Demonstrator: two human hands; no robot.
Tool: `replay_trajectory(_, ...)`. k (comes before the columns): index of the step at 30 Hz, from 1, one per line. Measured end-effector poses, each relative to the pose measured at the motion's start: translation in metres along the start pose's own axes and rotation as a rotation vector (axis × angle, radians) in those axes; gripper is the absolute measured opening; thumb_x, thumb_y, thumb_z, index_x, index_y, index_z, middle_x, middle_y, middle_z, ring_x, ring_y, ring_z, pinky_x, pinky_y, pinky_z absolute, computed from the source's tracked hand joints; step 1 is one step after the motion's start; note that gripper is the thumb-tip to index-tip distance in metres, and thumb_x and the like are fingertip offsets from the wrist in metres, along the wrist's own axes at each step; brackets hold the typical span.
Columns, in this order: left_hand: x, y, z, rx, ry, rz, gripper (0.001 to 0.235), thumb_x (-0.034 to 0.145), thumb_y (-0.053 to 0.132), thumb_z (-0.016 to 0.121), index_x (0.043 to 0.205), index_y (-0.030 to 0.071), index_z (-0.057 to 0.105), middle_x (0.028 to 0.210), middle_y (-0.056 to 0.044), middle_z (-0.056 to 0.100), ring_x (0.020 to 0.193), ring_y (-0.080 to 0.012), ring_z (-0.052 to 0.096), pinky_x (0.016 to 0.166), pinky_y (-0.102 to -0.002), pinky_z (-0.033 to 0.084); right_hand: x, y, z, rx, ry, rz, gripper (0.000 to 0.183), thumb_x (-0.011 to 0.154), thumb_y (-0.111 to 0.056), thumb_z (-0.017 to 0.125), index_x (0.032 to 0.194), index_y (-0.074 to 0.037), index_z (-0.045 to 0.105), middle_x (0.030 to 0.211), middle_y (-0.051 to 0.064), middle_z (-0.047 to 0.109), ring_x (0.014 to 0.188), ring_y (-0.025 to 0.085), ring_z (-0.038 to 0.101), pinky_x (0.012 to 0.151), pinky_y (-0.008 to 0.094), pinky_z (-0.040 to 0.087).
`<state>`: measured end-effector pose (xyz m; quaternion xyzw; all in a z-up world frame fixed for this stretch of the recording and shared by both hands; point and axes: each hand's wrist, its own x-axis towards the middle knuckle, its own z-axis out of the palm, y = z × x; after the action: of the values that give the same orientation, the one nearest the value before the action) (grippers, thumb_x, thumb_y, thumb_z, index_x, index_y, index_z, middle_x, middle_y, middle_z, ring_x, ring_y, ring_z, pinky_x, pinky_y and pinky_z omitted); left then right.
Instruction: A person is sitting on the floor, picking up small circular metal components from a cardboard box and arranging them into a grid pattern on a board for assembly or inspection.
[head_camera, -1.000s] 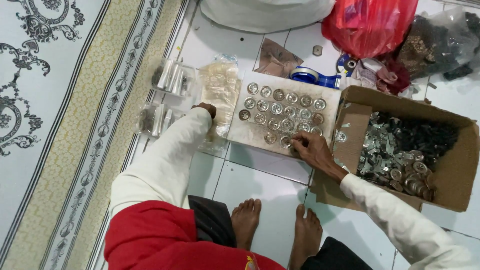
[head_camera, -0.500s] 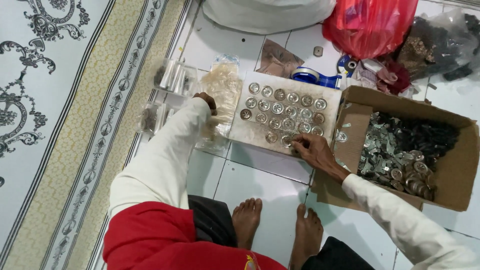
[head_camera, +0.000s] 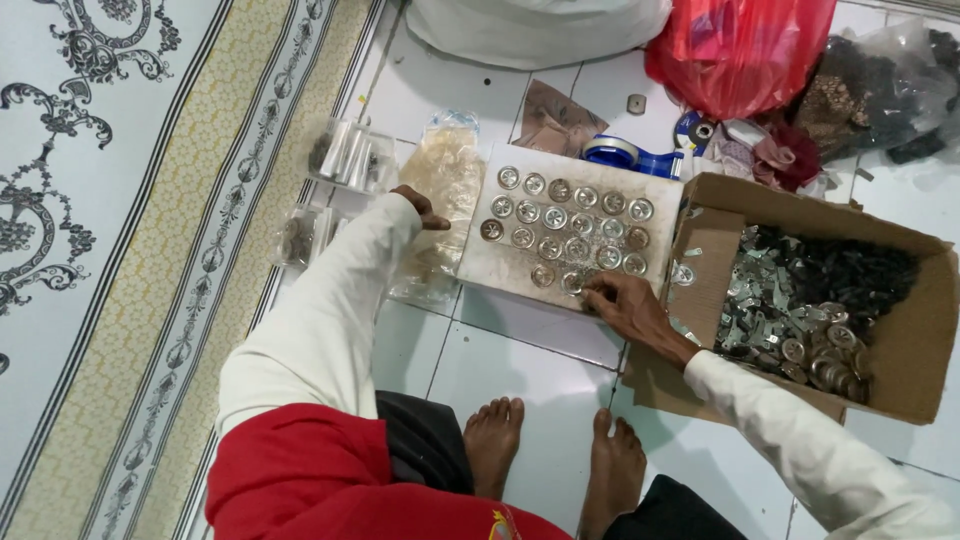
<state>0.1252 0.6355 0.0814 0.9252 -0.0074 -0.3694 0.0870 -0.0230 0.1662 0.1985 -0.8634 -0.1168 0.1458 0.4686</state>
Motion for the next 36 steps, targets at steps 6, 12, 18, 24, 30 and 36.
replay_trajectory(6,0.012,-0.026,0.012,-0.398,0.142,0.085,0.028,0.075,0.047,0.091,0.087,0.024,0.082,0.084,0.002,0.078,0.083,-0.0166,0.074,0.078,-0.036,0.061,-0.002,-0.007,-0.002,-0.005,-0.027,0.063,0.015,0.086,-0.023,0.081,0.098,-0.014,0.081,0.075,0.010,0.076,0.076,0.023,0.074,0.066,0.037,0.057)
replay_trajectory(12,0.009,-0.025,-0.032,-0.387,0.414,0.040,0.021,0.070,0.040,0.090,0.075,0.025,0.077,0.075,0.001,0.075,0.075,-0.0204,0.074,0.076,-0.037,0.060,0.001,-0.018,-0.003,0.003,-0.020,0.028,0.017,0.088,-0.023,0.079,0.099,-0.011,0.080,0.075,0.012,0.076,0.073,0.027,0.074,0.064,0.038,0.058)
replay_trajectory(18,-0.085,0.057,-0.117,-0.814,0.637,0.197,0.017,0.072,0.011,0.087,0.076,0.010,0.070,0.068,-0.004,0.073,0.052,-0.0167,0.071,0.049,-0.027,0.063,0.025,-0.043,-0.002,0.107,-0.021,-0.021,0.021,0.091,-0.017,0.078,0.107,-0.005,0.078,0.080,0.016,0.075,0.072,0.025,0.071,0.061,0.037,0.058)
replay_trajectory(24,-0.179,0.168,-0.150,-0.869,0.553,0.319,0.025,0.069,0.015,0.094,0.084,0.007,0.076,0.071,-0.008,0.075,0.054,-0.0179,0.074,0.044,-0.024,0.066,0.069,-0.171,-0.017,0.418,0.022,-0.087,0.042,0.095,-0.026,0.081,0.126,-0.002,0.065,0.104,0.016,0.071,0.085,0.024,0.073,0.063,0.033,0.066)
replay_trajectory(30,-0.221,0.222,-0.163,-1.098,0.563,0.500,0.015,0.094,0.014,0.070,0.091,0.002,0.079,0.070,-0.015,0.076,0.048,-0.0203,0.072,0.041,-0.023,0.065,0.093,-0.218,-0.032,0.744,0.054,-0.188,0.037,0.094,-0.019,0.083,0.118,0.002,0.064,0.094,0.008,0.070,0.080,0.012,0.074,0.063,0.022,0.066)
replay_trajectory(36,-0.235,0.213,-0.168,-0.972,0.628,0.694,0.019,0.089,-0.006,0.067,0.104,0.000,0.078,0.078,-0.018,0.076,0.057,-0.0220,0.076,0.049,-0.026,0.069,0.085,-0.226,-0.055,0.653,0.046,-0.212,0.032,0.090,-0.007,0.080,0.119,0.001,0.069,0.091,0.008,0.076,0.077,0.010,0.073,0.064,0.023,0.066)
